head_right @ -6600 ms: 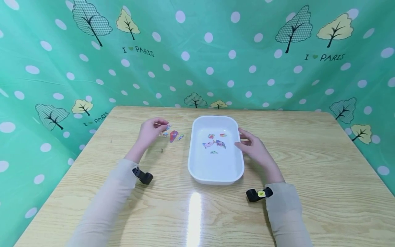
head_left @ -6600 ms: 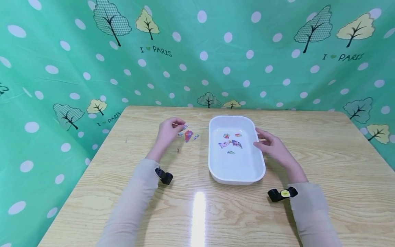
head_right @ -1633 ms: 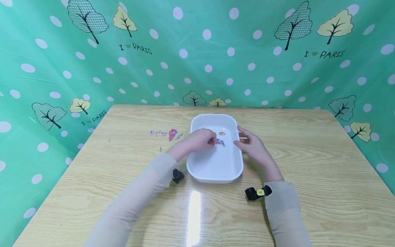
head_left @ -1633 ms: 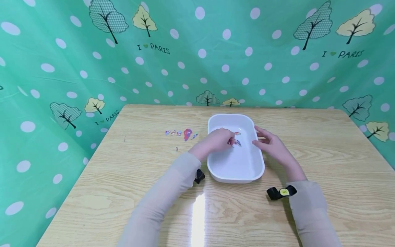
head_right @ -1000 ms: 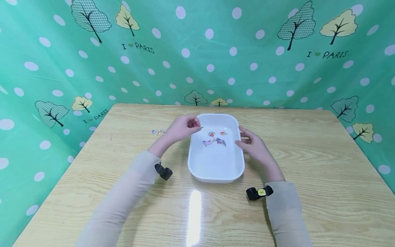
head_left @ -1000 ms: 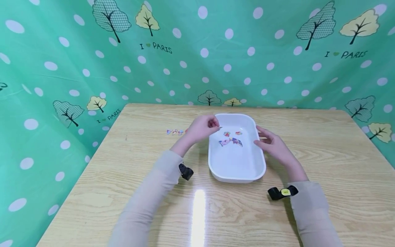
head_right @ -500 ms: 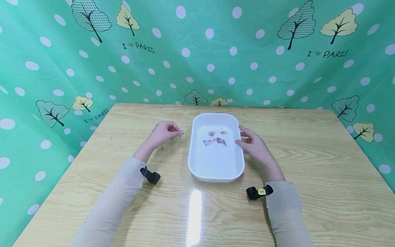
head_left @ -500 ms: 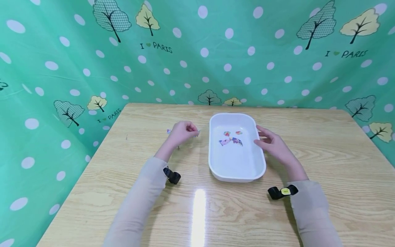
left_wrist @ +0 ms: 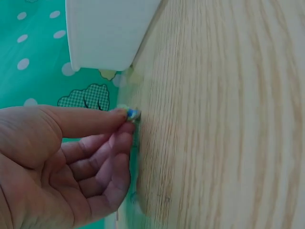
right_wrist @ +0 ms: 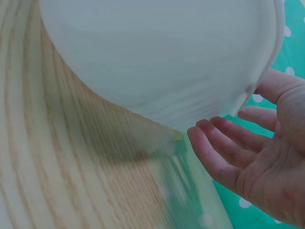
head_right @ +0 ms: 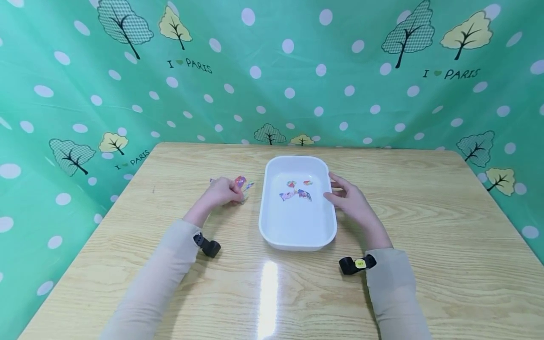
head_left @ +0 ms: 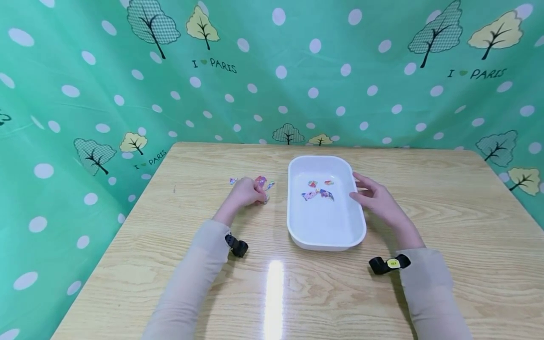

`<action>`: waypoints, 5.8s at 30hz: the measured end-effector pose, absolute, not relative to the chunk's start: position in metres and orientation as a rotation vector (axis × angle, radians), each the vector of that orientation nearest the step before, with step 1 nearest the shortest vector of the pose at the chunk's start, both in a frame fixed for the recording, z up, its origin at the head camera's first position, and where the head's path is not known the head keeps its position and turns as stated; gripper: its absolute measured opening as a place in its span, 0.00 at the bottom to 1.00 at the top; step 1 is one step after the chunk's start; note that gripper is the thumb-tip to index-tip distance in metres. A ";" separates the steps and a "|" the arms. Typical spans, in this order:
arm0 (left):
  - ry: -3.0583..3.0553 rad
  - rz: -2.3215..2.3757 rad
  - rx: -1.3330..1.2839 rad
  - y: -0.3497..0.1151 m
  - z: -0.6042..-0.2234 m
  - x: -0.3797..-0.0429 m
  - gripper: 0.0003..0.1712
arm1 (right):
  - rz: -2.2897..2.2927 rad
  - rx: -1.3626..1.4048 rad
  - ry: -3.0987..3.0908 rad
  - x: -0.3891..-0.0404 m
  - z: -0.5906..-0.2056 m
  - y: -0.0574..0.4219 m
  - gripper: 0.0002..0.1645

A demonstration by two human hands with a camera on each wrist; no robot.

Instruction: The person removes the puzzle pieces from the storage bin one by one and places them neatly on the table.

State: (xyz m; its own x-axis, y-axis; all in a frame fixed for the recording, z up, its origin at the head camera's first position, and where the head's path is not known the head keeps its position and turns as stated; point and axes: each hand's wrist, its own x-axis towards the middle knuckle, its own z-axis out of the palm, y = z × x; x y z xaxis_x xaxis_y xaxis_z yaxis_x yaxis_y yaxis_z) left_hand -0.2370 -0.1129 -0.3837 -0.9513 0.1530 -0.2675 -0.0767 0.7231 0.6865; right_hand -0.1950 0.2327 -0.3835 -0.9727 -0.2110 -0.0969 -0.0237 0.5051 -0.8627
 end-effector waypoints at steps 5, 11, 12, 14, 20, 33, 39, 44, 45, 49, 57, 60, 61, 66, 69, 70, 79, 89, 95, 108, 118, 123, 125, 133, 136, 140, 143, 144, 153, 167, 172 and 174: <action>2.627 1.063 0.008 -0.112 -0.383 -0.235 0.07 | -1.440 -0.189 2.568 -0.196 -0.384 0.233 0.40; 2.630 1.024 -0.036 -0.113 -0.382 -0.234 0.10 | -1.462 -0.205 2.549 -0.194 -0.385 0.231 0.40; 2.633 1.013 -0.038 -0.113 -0.382 -0.233 0.09 | -1.465 -0.206 2.542 -0.194 -0.385 0.231 0.40; 2.639 1.003 -0.036 -0.114 -0.381 -0.231 0.09 | -1.463 -0.201 2.534 -0.194 -0.385 0.230 0.40; 2.687 1.002 0.021 -0.115 -0.379 -0.234 0.07 | -1.455 -0.164 2.544 -0.192 -0.383 0.230 0.40; 2.731 1.000 0.264 -0.083 -0.345 -0.241 0.07 | -1.502 -0.187 2.538 -0.195 -0.384 0.231 0.40; 2.756 0.961 0.397 -0.058 -0.333 -0.243 0.08 | -1.498 -0.184 2.536 -0.194 -0.383 0.230 0.40; 2.730 0.922 0.492 -0.037 -0.327 -0.245 0.09 | -1.506 -0.188 2.530 -0.192 -0.381 0.230 0.39; 2.724 0.909 0.511 -0.034 -0.327 -0.246 0.09 | -1.509 -0.192 2.528 -0.192 -0.381 0.230 0.39; 2.708 0.851 0.561 -0.020 -0.328 -0.247 0.11 | -1.520 -0.199 2.518 -0.191 -0.379 0.230 0.39; 2.682 0.709 0.633 0.005 -0.339 -0.250 0.09 | -1.506 -0.195 2.527 -0.191 -0.378 0.230 0.40; 2.666 0.671 0.577 0.013 -0.344 -0.252 0.11 | -1.500 -0.194 2.533 -0.191 -0.378 0.231 0.40; 2.666 0.642 0.565 0.015 -0.345 -0.252 0.11 | -1.500 -0.192 2.534 -0.191 -0.377 0.231 0.40; 2.684 0.477 0.579 0.021 -0.353 -0.253 0.09 | -1.498 -0.194 2.538 -0.192 -0.379 0.232 0.39; 2.692 0.402 0.594 0.024 -0.357 -0.253 0.07 | -1.502 -0.201 2.540 -0.192 -0.381 0.232 0.39; 2.701 0.379 0.595 0.024 -0.358 -0.252 0.07 | -1.503 -0.204 2.540 -0.193 -0.381 0.232 0.39; 2.728 0.259 0.601 0.025 -0.362 -0.250 0.06 | -1.500 -0.195 2.539 -0.193 -0.379 0.230 0.39; 2.722 0.369 0.641 0.023 -0.365 -0.250 0.06 | -1.484 -0.171 2.542 -0.192 -0.379 0.229 0.39; 2.708 0.516 0.614 0.022 -0.363 -0.251 0.06 | -1.487 -0.170 2.540 -0.193 -0.380 0.230 0.39; 2.720 0.706 0.599 0.019 -0.359 -0.252 0.08 | -1.511 -0.189 2.520 -0.192 -0.379 0.230 0.39; 2.703 0.892 0.642 0.005 -0.348 -0.250 0.08 | -1.498 -0.187 2.533 -0.193 -0.380 0.231 0.39; 2.675 0.978 0.620 -0.006 -0.346 -0.248 0.08 | -1.499 -0.195 2.532 -0.192 -0.380 0.231 0.39; 2.654 1.028 0.594 -0.010 -0.344 -0.247 0.09 | -1.502 -0.199 2.528 -0.191 -0.379 0.230 0.39; 2.635 1.108 0.535 -0.033 -0.335 -0.243 0.09 | -1.492 -0.200 2.539 -0.192 -0.381 0.230 0.39; 2.608 1.166 0.499 -0.046 -0.335 -0.243 0.08 | -1.486 -0.192 2.541 -0.192 -0.383 0.231 0.39; 2.566 1.266 0.459 -0.064 -0.336 -0.244 0.08 | -1.485 -0.179 2.538 -0.192 -0.383 0.230 0.39; 2.568 1.288 0.429 -0.078 -0.339 -0.244 0.08 | -1.488 -0.174 2.536 -0.192 -0.383 0.230 0.39; 2.575 1.284 0.418 -0.083 -0.340 -0.244 0.09 | -1.489 -0.175 2.538 -0.192 -0.383 0.230 0.39; 2.582 1.250 0.317 -0.117 -0.357 -0.239 0.10 | -1.481 -0.193 2.552 -0.193 -0.382 0.229 0.39; 2.492 1.131 0.178 -0.151 -0.382 -0.235 0.08 | -1.486 -0.190 2.549 -0.192 -0.381 0.228 0.38; 2.518 1.086 0.187 -0.150 -0.385 -0.234 0.08 | -1.500 -0.189 2.541 -0.192 -0.382 0.229 0.38; 2.529 1.071 0.186 -0.150 -0.386 -0.234 0.07 | -1.497 -0.188 2.541 -0.193 -0.383 0.229 0.38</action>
